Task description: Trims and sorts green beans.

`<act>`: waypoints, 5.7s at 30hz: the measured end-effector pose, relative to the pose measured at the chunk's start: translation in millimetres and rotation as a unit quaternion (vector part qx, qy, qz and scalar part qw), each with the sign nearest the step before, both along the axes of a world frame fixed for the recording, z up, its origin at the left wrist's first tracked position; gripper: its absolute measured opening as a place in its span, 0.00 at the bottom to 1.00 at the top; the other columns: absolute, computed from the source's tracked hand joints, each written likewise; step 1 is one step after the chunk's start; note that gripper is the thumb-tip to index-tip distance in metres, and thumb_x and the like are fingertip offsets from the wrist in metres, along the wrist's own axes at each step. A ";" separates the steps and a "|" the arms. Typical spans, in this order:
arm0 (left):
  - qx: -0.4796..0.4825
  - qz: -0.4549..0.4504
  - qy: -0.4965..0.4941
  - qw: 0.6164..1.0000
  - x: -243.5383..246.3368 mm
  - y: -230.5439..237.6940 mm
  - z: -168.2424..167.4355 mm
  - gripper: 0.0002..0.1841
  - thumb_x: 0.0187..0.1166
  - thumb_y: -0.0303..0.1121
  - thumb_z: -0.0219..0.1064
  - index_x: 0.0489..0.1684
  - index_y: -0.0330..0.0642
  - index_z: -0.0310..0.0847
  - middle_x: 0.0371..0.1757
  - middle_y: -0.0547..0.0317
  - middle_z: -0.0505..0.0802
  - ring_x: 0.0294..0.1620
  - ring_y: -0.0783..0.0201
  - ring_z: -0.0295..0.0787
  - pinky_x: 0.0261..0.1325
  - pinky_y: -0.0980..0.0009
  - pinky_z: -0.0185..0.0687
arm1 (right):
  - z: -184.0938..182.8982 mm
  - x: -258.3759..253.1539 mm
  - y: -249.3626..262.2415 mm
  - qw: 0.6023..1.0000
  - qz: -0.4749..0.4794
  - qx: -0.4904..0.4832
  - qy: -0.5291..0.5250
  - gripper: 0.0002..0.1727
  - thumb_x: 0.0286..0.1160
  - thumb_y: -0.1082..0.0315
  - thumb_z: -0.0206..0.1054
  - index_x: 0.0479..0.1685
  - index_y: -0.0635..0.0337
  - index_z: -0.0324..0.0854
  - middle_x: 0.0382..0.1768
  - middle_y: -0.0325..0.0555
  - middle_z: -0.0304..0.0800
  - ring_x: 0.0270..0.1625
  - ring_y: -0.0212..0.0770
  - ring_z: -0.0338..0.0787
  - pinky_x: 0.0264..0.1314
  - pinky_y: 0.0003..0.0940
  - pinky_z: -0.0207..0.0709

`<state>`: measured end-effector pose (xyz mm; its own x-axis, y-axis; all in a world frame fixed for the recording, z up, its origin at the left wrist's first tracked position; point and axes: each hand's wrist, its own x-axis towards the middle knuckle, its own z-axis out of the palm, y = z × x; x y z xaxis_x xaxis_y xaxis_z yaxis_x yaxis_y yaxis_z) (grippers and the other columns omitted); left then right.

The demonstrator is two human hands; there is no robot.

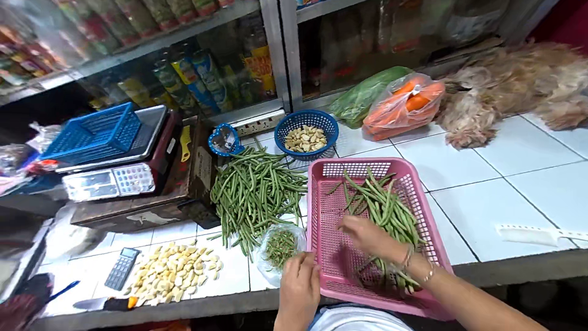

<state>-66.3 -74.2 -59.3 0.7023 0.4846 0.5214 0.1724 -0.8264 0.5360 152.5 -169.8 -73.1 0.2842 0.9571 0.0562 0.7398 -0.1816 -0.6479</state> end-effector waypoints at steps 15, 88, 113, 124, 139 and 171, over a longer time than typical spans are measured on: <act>0.080 -0.069 0.142 0.984 -35.3 -17.9 -26.3 0.04 0.68 0.22 0.69 0.29 0.30 0.89 0.29 0.45 0.92 0.33 0.51 0.95 0.39 0.63 0.91 | 3.1 -101.9 -16.3 0.985 0.124 -0.061 0.101 0.08 0.75 0.83 0.64 0.46 0.81 0.85 0.65 0.75 0.81 0.52 0.64 0.92 0.56 0.47 0.87; 0.052 -0.095 0.090 0.990 -3.2 -19.8 -18.3 0.07 0.69 0.23 0.66 0.28 0.26 0.87 0.29 0.43 0.91 0.30 0.53 0.94 0.36 0.66 0.90 | 4.4 -86.5 -14.9 0.937 -0.116 0.056 0.326 0.12 0.69 0.81 0.68 0.49 0.77 0.87 0.44 0.54 0.92 0.39 0.22 0.86 0.47 0.13 0.78; 0.130 0.133 0.111 0.976 44.5 57.0 73.6 0.15 0.76 0.26 0.69 0.56 0.26 0.88 0.43 0.39 0.95 0.44 0.46 0.96 0.45 0.55 0.89 | -31.2 -24.2 -26.9 0.995 0.007 -0.102 0.011 0.17 0.70 0.79 0.73 0.57 0.80 0.85 0.54 0.83 0.85 0.61 0.83 0.82 0.67 0.77 0.70; -0.152 -0.148 0.363 0.907 21.6 9.5 19.3 0.16 0.85 0.28 0.59 0.57 0.22 0.83 0.57 0.30 0.90 0.62 0.36 0.88 0.60 0.44 0.80 | -63.4 -28.8 -56.1 0.929 0.057 -0.366 0.026 0.16 0.78 0.76 0.65 0.59 0.78 0.84 0.58 0.80 0.86 0.65 0.79 0.84 0.72 0.73 0.70; -0.229 -0.252 0.210 0.916 21.6 -39.2 -25.6 0.13 0.81 0.18 0.59 0.56 0.21 0.85 0.56 0.30 0.91 0.64 0.36 0.88 0.69 0.47 0.78 | 4.4 -36.1 -77.7 0.987 0.076 -0.138 0.032 0.17 0.81 0.73 0.61 0.53 0.85 0.84 0.46 0.80 0.87 0.48 0.69 0.89 0.58 0.56 0.81; -0.337 0.122 0.211 0.910 -2.3 14.5 -18.3 0.23 0.84 0.36 0.65 0.67 0.24 0.82 0.67 0.28 0.87 0.63 0.37 0.88 0.67 0.47 0.81 | 37.6 -28.7 -6.8 0.707 -0.077 0.381 0.591 0.09 0.76 0.53 0.69 0.46 0.30 0.95 0.47 0.23 0.97 0.53 0.26 0.95 0.61 0.27 0.89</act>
